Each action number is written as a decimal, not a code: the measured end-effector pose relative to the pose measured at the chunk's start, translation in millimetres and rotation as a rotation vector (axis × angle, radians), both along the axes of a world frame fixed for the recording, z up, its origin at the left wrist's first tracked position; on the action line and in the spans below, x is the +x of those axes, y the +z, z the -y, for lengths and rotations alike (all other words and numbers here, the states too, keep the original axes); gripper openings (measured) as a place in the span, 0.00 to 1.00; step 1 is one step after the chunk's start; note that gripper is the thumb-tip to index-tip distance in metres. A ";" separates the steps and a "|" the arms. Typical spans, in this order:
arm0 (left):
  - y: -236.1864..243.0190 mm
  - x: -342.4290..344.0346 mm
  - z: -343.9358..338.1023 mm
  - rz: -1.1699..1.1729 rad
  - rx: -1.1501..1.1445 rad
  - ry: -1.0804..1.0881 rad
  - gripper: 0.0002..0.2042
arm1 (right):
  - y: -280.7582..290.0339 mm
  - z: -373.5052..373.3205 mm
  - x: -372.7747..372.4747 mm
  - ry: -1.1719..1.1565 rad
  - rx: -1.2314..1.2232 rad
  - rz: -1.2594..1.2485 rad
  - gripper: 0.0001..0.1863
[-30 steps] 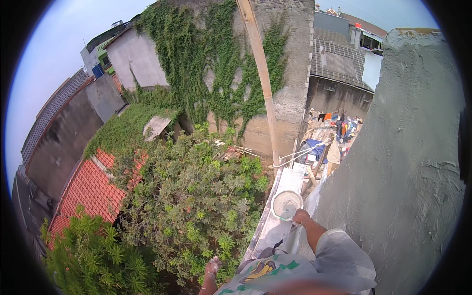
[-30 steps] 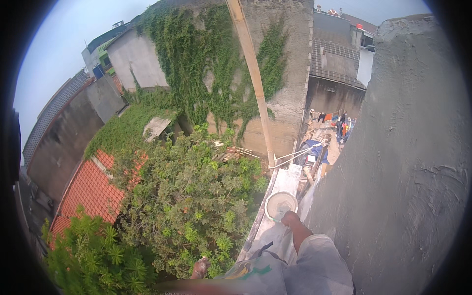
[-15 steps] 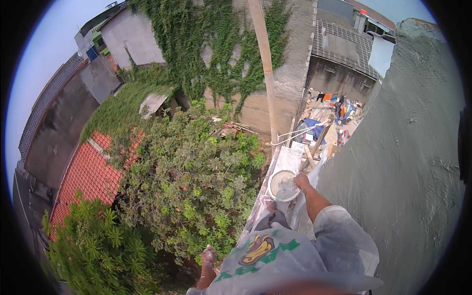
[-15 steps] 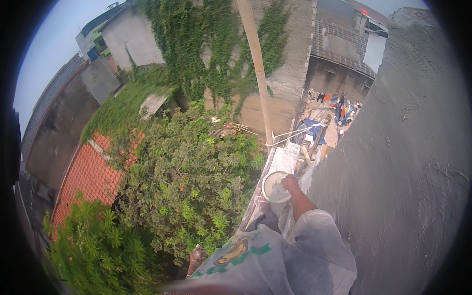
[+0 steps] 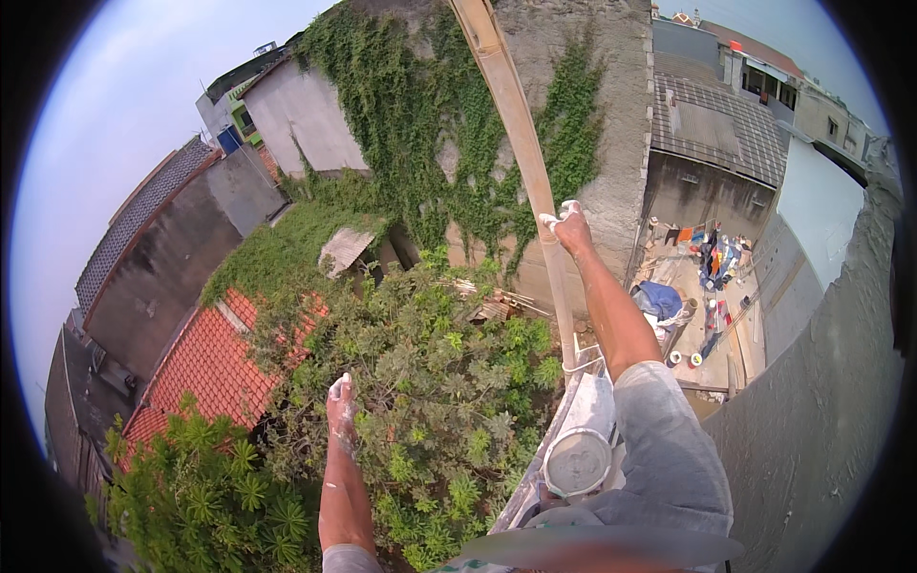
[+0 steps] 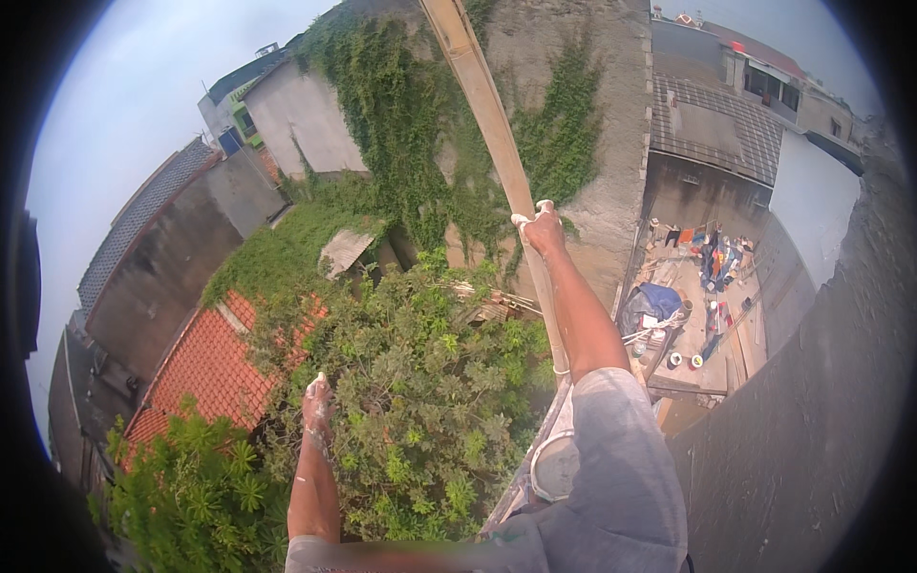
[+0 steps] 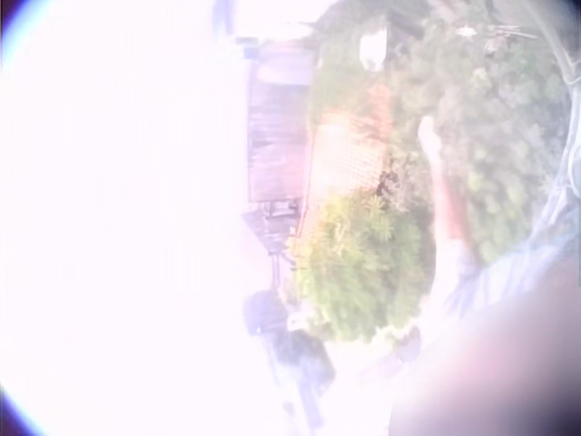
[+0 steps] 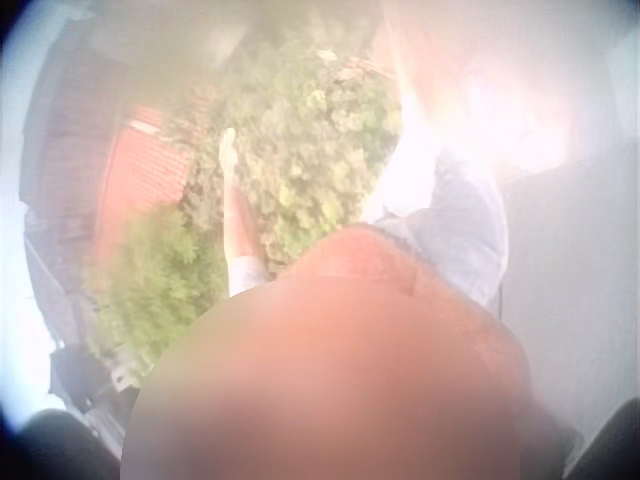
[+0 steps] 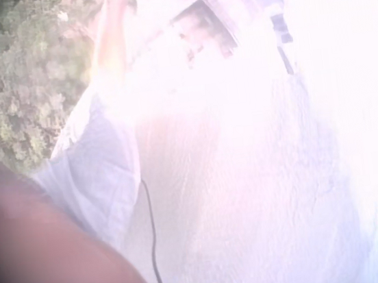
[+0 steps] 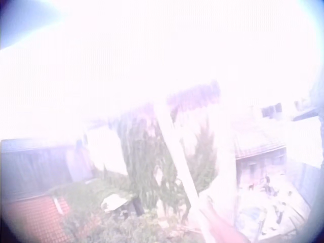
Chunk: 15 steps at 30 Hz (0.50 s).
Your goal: The person applies wet plaster to an exterior wall using a trowel, smoothing the surface in repeated strokes. The person then uses a cloth to wipe and finish the plastered area.
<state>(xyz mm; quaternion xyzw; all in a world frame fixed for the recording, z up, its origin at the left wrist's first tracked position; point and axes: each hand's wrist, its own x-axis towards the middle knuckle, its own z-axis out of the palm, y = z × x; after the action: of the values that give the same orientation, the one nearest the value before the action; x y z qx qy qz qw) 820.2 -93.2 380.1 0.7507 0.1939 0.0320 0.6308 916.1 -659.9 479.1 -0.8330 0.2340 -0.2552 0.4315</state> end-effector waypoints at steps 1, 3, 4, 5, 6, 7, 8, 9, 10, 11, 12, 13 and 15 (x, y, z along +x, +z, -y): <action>41.2 33.6 25.0 0.086 -0.015 -0.082 0.29 | 26.4 -0.5 16.7 -0.002 -0.017 0.034 0.44; 121.3 94.7 83.2 0.260 -0.026 -0.114 0.32 | 69.4 -3.0 49.8 -0.003 -0.087 0.106 0.49; 161.5 120.6 112.4 0.359 -0.020 -0.162 0.33 | 84.9 -2.7 63.8 -0.013 -0.127 0.134 0.51; 198.8 143.1 141.4 0.452 0.009 -0.195 0.33 | 95.7 -2.1 76.2 0.022 -0.103 0.145 0.51; 232.8 161.1 168.6 0.509 0.014 -0.247 0.34 | 104.6 0.4 87.7 0.050 -0.071 0.153 0.52; 265.9 179.1 195.2 0.605 0.085 -0.279 0.37 | 110.2 3.5 98.4 0.110 -0.036 0.170 0.53; 293.9 192.4 218.0 0.674 0.129 -0.299 0.40 | 112.8 7.2 107.4 0.122 0.009 0.166 0.53; 322.7 207.3 239.2 0.694 0.159 -0.293 0.42 | 113.6 10.9 115.6 0.168 0.057 0.170 0.54; 348.3 221.1 259.5 0.706 0.158 -0.280 0.43 | 112.6 14.6 122.7 0.183 0.094 0.192 0.54; 371.5 233.0 277.2 0.705 0.158 -0.263 0.45 | 110.6 17.5 128.6 0.194 0.088 0.163 0.54; 391.0 243.7 293.1 0.744 0.161 -0.270 0.46 | 107.8 20.6 133.6 0.193 0.032 0.122 0.54; 409.9 253.9 307.3 0.769 0.163 -0.272 0.47 | 104.5 21.9 137.3 0.156 -0.035 0.095 0.53; 444.7 271.8 334.3 0.858 0.147 -0.279 0.49 | 98.4 23.5 142.3 0.138 -0.079 0.063 0.51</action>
<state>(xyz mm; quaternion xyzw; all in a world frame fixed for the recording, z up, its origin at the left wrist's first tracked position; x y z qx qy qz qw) 1091.9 -427.5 824.7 0.7312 -0.1906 0.2683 0.5975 1058.3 -683.5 577.4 -0.8551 0.1518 -0.2601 0.4221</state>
